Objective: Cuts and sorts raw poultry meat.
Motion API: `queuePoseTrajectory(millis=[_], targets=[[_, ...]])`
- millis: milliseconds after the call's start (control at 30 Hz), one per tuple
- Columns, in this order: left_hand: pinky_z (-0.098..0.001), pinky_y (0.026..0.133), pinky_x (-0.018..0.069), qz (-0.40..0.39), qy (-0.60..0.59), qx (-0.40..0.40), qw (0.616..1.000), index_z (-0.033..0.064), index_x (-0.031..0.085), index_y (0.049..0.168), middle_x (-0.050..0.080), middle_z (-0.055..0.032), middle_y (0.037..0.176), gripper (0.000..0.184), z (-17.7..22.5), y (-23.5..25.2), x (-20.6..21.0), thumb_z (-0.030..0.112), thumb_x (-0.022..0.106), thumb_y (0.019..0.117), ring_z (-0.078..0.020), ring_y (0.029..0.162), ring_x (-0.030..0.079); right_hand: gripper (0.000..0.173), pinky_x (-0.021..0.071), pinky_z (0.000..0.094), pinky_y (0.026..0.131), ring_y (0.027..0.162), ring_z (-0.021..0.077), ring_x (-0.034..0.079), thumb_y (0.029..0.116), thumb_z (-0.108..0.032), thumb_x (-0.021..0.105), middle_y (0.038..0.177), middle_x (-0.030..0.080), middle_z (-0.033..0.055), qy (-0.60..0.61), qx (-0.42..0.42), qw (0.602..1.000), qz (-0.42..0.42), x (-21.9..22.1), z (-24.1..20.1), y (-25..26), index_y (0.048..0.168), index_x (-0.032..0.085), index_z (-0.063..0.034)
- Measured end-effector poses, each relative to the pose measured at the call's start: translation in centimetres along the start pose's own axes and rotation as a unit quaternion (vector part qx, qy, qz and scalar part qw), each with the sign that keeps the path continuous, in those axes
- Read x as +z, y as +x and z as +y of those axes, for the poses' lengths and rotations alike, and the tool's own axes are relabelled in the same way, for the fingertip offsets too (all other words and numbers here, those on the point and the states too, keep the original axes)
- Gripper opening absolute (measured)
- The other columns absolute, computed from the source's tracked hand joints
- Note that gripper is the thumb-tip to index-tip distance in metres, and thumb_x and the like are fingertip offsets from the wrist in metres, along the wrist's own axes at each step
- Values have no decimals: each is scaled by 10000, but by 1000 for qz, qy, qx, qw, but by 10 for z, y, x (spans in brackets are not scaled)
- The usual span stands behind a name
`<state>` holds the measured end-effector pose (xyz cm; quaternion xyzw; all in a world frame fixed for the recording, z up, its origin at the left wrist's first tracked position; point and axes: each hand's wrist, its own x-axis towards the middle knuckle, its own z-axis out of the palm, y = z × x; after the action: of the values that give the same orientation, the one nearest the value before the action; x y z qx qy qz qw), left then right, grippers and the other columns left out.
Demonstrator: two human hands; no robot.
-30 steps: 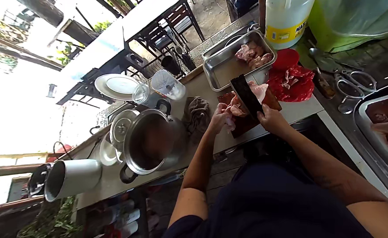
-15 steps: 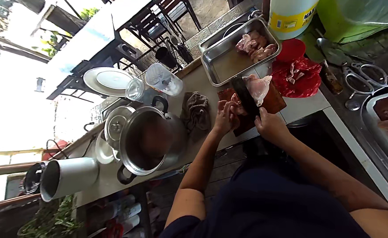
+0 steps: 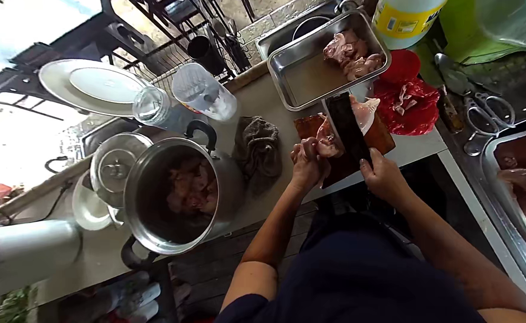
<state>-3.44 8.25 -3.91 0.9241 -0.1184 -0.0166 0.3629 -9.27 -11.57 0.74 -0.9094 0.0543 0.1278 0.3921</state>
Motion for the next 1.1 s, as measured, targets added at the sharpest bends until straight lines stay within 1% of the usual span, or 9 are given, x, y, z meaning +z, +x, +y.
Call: queuePoseTrajectory(millis=[100, 200, 300, 433, 533, 667, 767, 900, 1100], targets=[[-604, 1000, 419, 5, 12, -15, 1000, -3, 570, 1289, 608, -243, 1237, 336, -1, 3, 3, 151, 603, 993, -425, 1158, 565, 306, 516, 545, 675, 744, 373, 661, 1068, -181, 417, 760, 614, 197, -45, -12, 998, 33, -1, 0, -2, 1160, 559, 74], [-601, 930, 477, 7, 27, -32, 999, -29, 580, 1272, 622, -252, 1193, 389, 5, 4, -1, 154, 658, 938, -439, 1109, 593, 331, 524, 538, 679, 757, 387, 679, 1065, -185, 401, 782, 640, 215, -82, -27, 995, 54, 1, -12, -9, 1162, 566, 85], [-587, 980, 467, -48, 43, -80, 995, -35, 587, 1282, 607, -256, 1231, 383, 15, 6, -9, 181, 641, 970, -443, 1171, 570, 350, 535, 540, 642, 730, 398, 690, 1059, -186, 402, 769, 651, 213, -109, -34, 991, 69, 8, -16, -15, 1178, 576, 93], [-579, 999, 458, -92, 77, -99, 988, -27, 608, 1272, 595, -260, 1258, 365, 18, 9, -12, 219, 604, 1002, -444, 1209, 555, 379, 539, 544, 630, 729, 413, 697, 1054, -174, 395, 780, 662, 225, -130, -36, 989, 62, 13, -16, -18, 1218, 578, 114], [-584, 951, 474, -73, 69, -87, 991, -37, 617, 1251, 608, -265, 1227, 342, 15, 7, -9, 200, 583, 1008, -444, 1168, 586, 375, 536, 522, 592, 691, 399, 694, 1045, -175, 400, 747, 654, 211, -148, -47, 985, 79, 15, -17, -20, 1185, 593, 114], [-584, 961, 474, -72, 52, -87, 992, -40, 627, 1215, 613, -254, 1204, 311, 15, 8, -9, 182, 592, 1001, -436, 1149, 596, 367, 534, 517, 578, 671, 392, 690, 1040, -171, 402, 736, 649, 206, -161, -39, 982, 90, 16, -21, -26, 1173, 591, 115], [-586, 929, 485, -57, 51, -70, 995, -43, 632, 1200, 615, -256, 1174, 305, 13, 7, -7, 178, 595, 993, -439, 1123, 604, 376, 535, 521, 572, 668, 398, 692, 1039, -175, 408, 730, 652, 204, -173, -30, 979, 106, 19, -20, -28, 1183, 596, 117], [-582, 874, 506, -19, 61, -38, 997, -51, 644, 1155, 630, -254, 1116, 280, 8, 4, -1, 154, 603, 970, -442, 1060, 630, 393, 537, 524, 589, 680, 391, 691, 1038, -186, 403, 745, 655, 207, -168, -23, 982, 87, 15, -22, -28, 1208, 587, 117], [-565, 873, 505, -18, 65, -40, 997, -45, 647, 1143, 633, -250, 1101, 264, 7, 5, -1, 164, 592, 991, -434, 1049, 635, 420, 548, 537, 613, 712, 402, 701, 1039, -191, 400, 779, 675, 220, -180, -23, 982, 61, 8, -23, -32, 1254, 579, 122]])
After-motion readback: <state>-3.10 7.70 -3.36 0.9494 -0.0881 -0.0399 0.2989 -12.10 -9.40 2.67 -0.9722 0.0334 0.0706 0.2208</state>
